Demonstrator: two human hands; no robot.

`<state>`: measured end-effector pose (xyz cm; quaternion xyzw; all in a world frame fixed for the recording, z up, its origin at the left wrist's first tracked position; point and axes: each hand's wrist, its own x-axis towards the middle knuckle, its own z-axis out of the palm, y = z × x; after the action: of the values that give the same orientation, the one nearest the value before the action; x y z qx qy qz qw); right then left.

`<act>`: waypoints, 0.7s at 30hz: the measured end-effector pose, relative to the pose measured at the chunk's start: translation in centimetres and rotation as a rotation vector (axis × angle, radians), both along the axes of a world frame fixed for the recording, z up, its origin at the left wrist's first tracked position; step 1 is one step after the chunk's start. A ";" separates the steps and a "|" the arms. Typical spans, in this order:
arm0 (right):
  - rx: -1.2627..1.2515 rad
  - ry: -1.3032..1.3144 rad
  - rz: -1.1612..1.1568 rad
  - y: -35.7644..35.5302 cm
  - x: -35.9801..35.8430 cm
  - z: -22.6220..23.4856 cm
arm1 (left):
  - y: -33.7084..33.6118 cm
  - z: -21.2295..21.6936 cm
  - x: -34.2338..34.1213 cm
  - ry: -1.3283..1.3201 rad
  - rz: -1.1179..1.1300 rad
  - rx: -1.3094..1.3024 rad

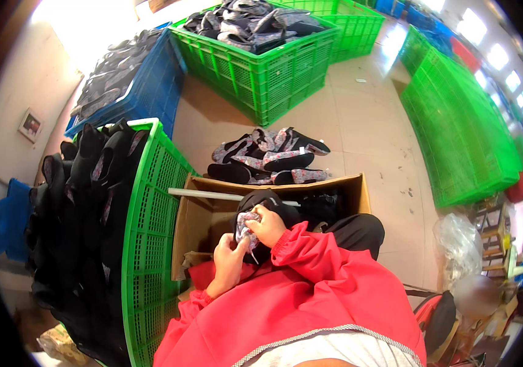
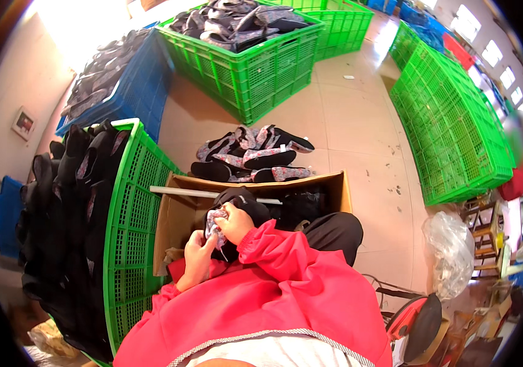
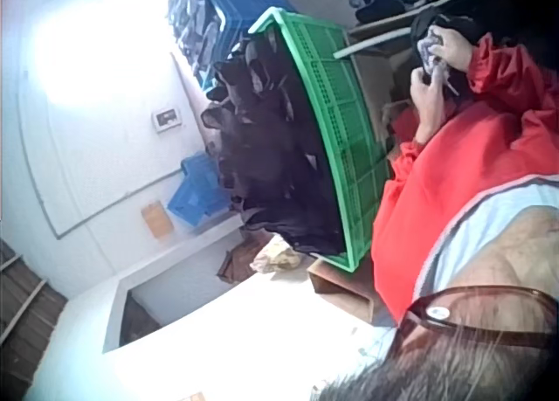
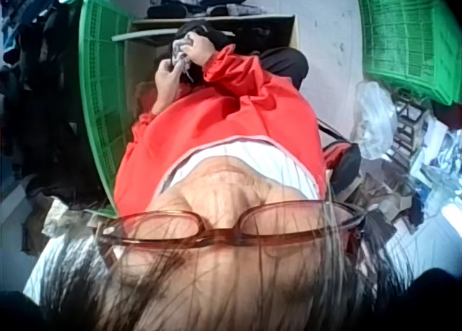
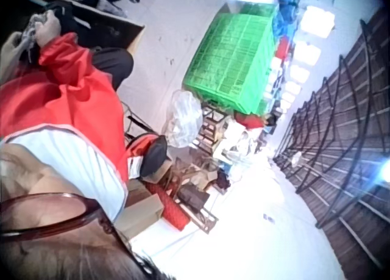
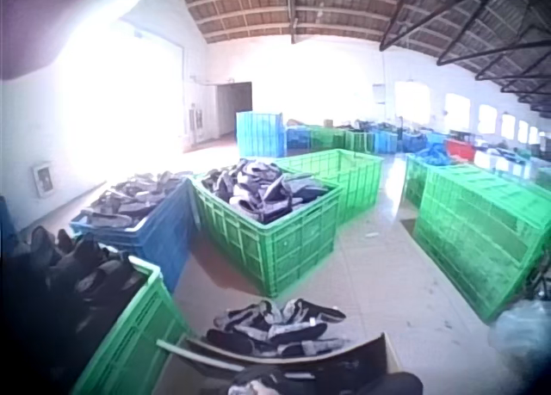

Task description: The person sits on the floor in a warehouse and assembles slippers by hand. They pick up a black slipper sole and a patterned fabric upper, then attach the upper to the sole by hand, manipulating the edges to secure them together. The person repeats this process with multiple pairs of slippers, placing the finished items into a nearby green crate.

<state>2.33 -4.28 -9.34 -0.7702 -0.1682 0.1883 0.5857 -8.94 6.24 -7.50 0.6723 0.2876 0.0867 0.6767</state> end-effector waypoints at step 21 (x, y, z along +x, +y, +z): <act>-0.010 -0.046 0.121 -1.6 0.0 1.6 | -0.7 1.7 1.1 -0.102 -0.115 1.142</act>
<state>2.33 -5.88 -7.77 -0.7657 -0.2269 0.2066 0.5653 -7.83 5.53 -5.82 0.9406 0.1250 0.2237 0.2229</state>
